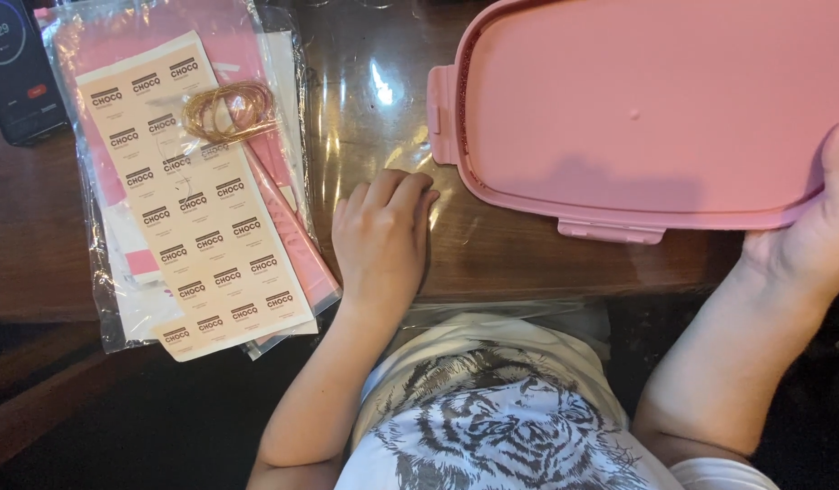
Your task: The person organizes craft supplies on a wooden table, moving a pink container and transferring small plastic trays filled with beads and jewelry findings into it. They also handle a glass jar and a small white container during the process.
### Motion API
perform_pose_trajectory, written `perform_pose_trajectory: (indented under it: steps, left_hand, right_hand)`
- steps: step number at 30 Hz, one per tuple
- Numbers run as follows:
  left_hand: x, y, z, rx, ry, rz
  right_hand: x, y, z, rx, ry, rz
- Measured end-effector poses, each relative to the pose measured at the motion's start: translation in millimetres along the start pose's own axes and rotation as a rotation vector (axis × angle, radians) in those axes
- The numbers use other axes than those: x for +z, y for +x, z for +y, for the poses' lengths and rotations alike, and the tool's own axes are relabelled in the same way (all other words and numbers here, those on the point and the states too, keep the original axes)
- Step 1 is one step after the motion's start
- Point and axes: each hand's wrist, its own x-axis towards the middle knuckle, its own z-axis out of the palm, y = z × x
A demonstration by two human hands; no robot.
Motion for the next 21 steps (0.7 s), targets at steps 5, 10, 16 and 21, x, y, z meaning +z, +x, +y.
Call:
perform_pose_trajectory:
  steps: [5, 10, 16, 21]
  left_hand:
    - [6, 5, -2, -0.044, -0.031, -0.056]
    - [14, 6, -3, 0.112, 0.098, -0.009]
    - [12, 31, 29, 0.261, -0.006, 0.069]
    - [5, 45, 9, 0.105, -0.186, 0.087]
  right_hand:
    - [-4, -1, 7, -0.022, 0.007, 0.064]
    - [-5, -1, 10, -0.049, 0.01, 0.038]
    - [3, -2, 5, -0.033, 0.015, 0.059]
    - [-8, 2, 17, 0.091, 0.058, 0.101]
